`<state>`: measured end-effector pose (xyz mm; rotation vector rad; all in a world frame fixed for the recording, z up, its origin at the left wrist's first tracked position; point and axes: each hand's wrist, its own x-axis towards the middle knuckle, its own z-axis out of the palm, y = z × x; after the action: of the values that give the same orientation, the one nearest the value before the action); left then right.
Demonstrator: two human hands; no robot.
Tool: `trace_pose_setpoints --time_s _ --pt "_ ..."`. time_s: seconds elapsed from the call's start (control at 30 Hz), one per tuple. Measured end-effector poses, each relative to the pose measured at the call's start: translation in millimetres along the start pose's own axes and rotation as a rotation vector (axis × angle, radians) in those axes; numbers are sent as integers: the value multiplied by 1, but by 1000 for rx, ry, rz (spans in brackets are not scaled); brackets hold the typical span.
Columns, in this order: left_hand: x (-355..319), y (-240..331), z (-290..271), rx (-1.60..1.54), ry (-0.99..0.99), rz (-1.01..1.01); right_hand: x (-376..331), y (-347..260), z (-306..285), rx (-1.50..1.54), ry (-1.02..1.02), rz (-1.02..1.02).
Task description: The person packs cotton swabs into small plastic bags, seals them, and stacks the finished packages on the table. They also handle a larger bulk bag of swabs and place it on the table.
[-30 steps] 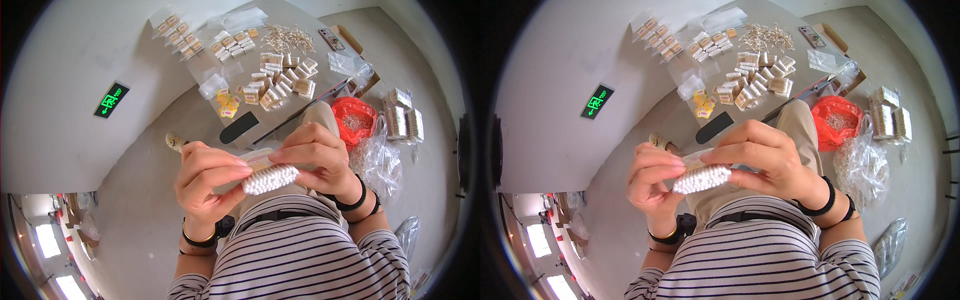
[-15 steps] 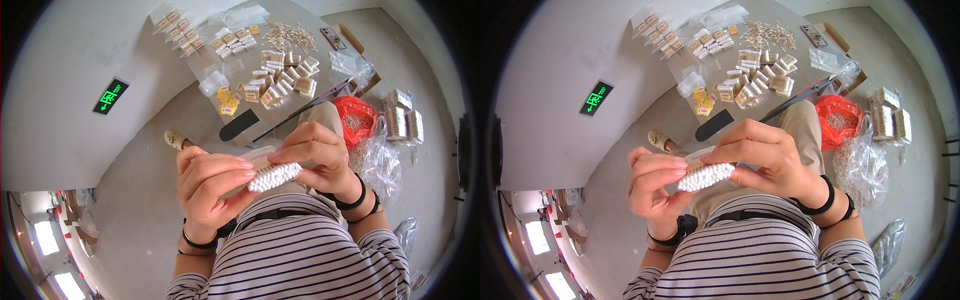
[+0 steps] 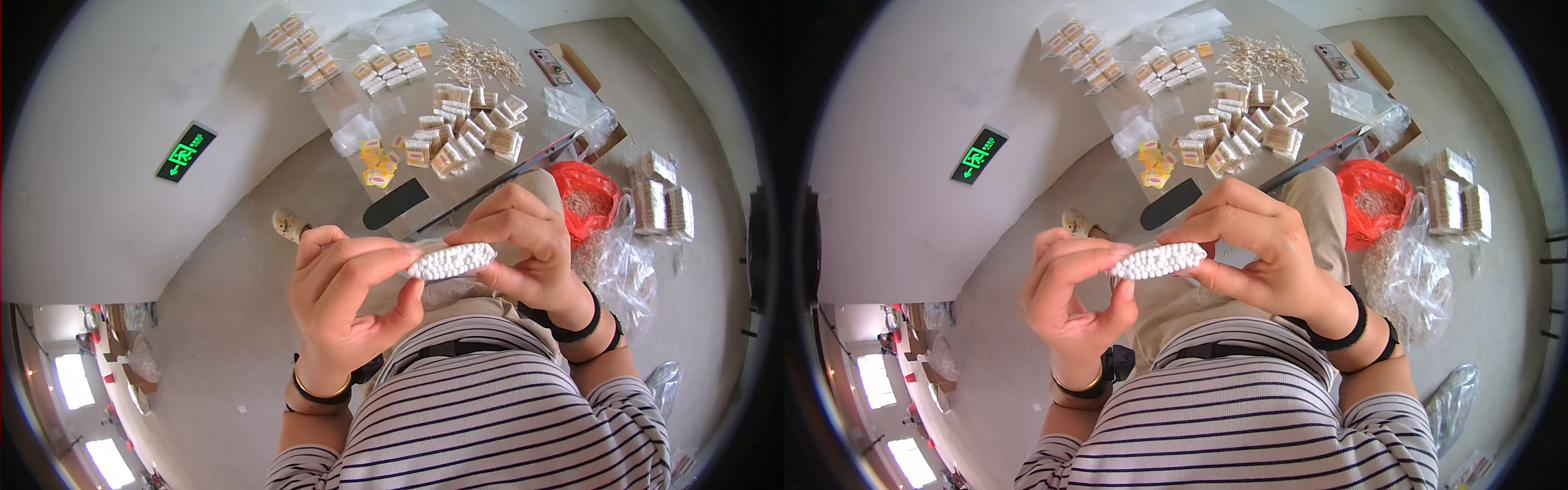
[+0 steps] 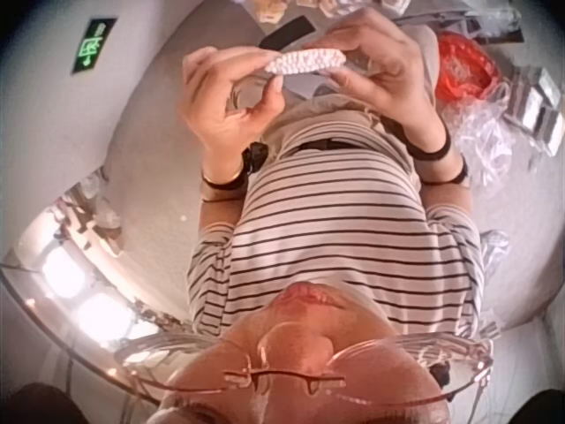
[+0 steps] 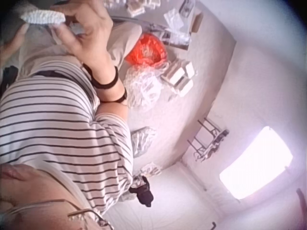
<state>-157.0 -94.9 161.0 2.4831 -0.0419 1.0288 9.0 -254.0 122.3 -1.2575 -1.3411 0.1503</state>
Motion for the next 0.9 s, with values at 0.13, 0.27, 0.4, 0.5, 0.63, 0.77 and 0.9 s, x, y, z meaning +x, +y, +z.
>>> trace_pose_setpoints --time_s 0.13,0.27,0.4,0.5,0.63,0.77,0.9 --pt "0 -6 7 137 68 64 2 -2 3 -77 5 0" --pt "1 -3 9 201 73 45 3 -3 7 -146 30 -36" --pt "3 -3 10 229 93 50 3 -5 11 -176 58 -70" --pt "4 -2 12 249 110 55 2 -5 13 -188 71 -84" --pt "7 -5 19 269 166 84 2 -9 14 -187 95 -40" --pt "17 -1 16 269 115 70 4 -2 7 -66 95 44" --pt "25 0 16 -12 84 -96 1 12 5 529 200 314"
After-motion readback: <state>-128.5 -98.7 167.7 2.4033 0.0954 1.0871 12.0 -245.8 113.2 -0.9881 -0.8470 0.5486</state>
